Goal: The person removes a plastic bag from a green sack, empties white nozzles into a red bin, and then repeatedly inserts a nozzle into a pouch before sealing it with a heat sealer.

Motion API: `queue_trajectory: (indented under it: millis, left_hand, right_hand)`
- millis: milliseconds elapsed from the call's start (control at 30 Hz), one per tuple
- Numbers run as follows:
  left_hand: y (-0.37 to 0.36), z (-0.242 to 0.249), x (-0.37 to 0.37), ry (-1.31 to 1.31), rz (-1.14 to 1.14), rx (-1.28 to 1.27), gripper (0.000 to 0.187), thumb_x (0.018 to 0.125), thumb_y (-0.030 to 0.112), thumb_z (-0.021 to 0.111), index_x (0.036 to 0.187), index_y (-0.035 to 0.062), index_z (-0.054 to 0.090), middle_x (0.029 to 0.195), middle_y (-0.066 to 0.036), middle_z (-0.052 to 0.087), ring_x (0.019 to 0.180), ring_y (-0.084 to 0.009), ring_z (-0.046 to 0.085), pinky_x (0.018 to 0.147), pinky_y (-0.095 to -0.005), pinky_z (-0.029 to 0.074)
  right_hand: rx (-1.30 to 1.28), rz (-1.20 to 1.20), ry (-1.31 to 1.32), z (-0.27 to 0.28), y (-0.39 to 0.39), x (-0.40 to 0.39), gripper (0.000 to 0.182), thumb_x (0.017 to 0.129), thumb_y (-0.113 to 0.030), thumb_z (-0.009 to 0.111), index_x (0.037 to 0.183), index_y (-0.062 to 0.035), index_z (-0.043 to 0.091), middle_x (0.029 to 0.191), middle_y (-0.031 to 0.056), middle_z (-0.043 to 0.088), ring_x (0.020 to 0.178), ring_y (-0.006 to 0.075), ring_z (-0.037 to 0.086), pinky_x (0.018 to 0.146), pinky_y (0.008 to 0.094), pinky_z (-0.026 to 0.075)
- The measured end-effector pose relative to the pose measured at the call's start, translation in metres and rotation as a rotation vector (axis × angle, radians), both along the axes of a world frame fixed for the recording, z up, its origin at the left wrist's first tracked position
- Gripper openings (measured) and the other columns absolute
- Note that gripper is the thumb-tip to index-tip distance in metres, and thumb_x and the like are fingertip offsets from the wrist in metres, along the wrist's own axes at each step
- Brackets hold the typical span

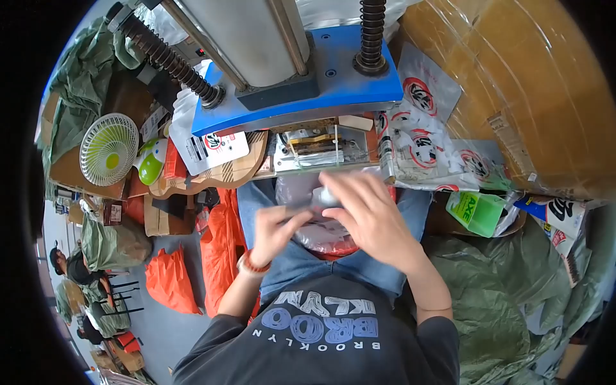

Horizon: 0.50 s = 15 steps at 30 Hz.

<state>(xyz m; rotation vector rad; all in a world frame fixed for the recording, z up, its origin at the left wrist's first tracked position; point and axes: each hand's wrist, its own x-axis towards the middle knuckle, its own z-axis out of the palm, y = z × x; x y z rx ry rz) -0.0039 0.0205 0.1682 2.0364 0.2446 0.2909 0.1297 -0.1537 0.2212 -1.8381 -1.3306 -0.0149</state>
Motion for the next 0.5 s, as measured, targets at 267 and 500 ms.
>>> queue_trajectory:
  millis: [267, 500]
  left_hand:
    - [0.027, -0.031, 0.06, -0.03, 0.324, -0.945, 0.02, 0.087, 0.014, 0.068, 0.093, -0.0053, 0.068, 0.083, -0.008, 0.07, 0.068, -0.0084, 0.064, 0.058, -0.022, 0.05]
    - [0.039, -0.024, 0.059, 0.113, 0.271, -0.917, 0.023, 0.087, 0.015, 0.068, 0.098, -0.0051, 0.067, 0.086, -0.007, 0.069, 0.077, -0.0105, 0.063, 0.069, -0.0245, 0.051]
  right_hand:
    - [-0.038, -0.656, -0.165, 0.01, -0.033, 0.047, 0.034, 0.091, -0.017, 0.058, 0.121, -0.0008, 0.056, 0.118, 0.0191, 0.058, 0.113, 0.0351, 0.052, 0.097, 0.0406, 0.038]
    - [-0.501, -0.45, 0.158, -0.068, -0.052, 0.062, 0.025, 0.095, -0.018, 0.052, 0.109, 0.0014, 0.057, 0.106, 0.0201, 0.058, 0.099, 0.0388, 0.054, 0.086, 0.0384, 0.043]
